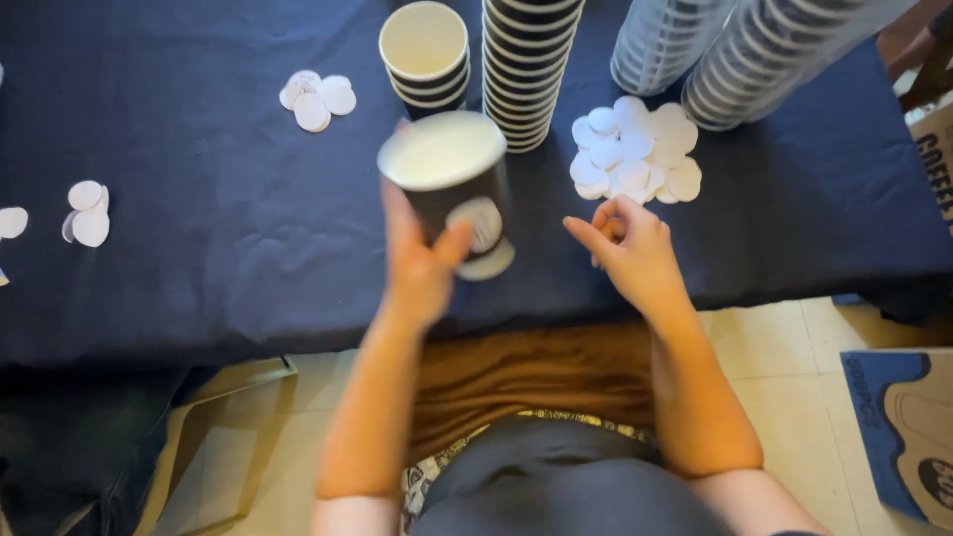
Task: Applying small circular stickers to the exterior of paper coffee cups
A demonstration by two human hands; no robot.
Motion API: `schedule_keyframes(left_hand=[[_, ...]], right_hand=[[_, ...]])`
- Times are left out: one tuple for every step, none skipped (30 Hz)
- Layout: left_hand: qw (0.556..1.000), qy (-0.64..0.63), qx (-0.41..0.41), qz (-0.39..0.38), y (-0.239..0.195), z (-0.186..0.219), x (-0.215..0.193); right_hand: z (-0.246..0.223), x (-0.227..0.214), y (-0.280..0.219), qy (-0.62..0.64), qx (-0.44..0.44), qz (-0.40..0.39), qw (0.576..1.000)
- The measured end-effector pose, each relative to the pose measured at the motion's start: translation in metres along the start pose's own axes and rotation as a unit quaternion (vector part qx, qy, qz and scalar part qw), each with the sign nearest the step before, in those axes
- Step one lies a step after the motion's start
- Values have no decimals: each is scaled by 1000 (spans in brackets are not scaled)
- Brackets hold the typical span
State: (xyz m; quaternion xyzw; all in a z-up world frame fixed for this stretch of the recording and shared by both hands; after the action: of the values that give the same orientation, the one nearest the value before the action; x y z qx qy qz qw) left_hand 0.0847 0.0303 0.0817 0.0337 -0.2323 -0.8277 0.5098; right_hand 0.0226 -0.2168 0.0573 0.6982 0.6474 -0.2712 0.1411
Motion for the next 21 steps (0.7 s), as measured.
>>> schedule_keyframes(left_hand=[[999,21,44,19,19,10,-19],[995,39,83,37,34,19,-36],[995,39,83,38,58,21,-52],[986,67,139,65,78,30,-71],[972,95,195,91,96,40,-88],[971,93,200,88,110,55,-81],[961,177,198,77,124,72,-69],[943,261,194,67,135,88,-59],[943,260,198,67,145,79,-60],[940,271,187,83,152,68,-65],[938,283,177,99,158,58,-70],[937,282,181,96,156,58,-66],[946,259,178,82,155,57,-62],[954,236,173,68,153,55,-59],[954,235,176,66,154,43,-65],[963,212,159,51,155,28,-72],[971,190,141,36,156,13,-79],[971,191,143,35,154,12,-83],[959,252,126,36,152,9,-87],[944,311,106,39,147,4,-91],[944,312,104,40,150,12,-86]], right_hand=[[3,0,2,10,-11,4,1000],[7,2,0,21,-18,8,1000],[-1,1,-1,20,-18,7,1000],[-6,5,-3,15,-1,-21,1000],[-11,9,-6,10,15,-49,999],[-10,7,-4,10,12,-44,999],[-10,7,-3,11,-5,-53,999],[-10,9,-2,13,-22,-64,998],[-12,2,4,11,-25,-61,998],[-17,-3,7,11,-51,-53,997],[-21,-9,10,11,-76,-45,996],[-28,-16,14,10,-78,-40,996],[-42,-24,17,-3,-125,-31,992],[-54,-32,19,-18,-170,-24,985],[-63,-42,24,-18,-171,-21,985],[-81,-51,24,-43,-239,-11,970],[-99,-58,22,-67,-305,-1,950],[-107,-67,28,-67,-306,0,950],[-118,-81,30,-30,-341,39,939],[-127,-94,31,7,-373,76,925],[-127,-101,44,7,-372,74,925]])
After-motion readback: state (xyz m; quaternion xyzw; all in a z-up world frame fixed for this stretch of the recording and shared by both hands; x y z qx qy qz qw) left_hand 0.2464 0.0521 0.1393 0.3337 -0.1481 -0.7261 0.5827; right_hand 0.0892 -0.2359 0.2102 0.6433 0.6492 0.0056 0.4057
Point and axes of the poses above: each hand's wrist, its own y-axis towards the middle knuckle, its own x-axis out of the palm, z = x × y, the point moved 7 cm from there along y, towards the middle knuckle, and after that the axes turned 9 degrees about -z, right-handed, at the moved point
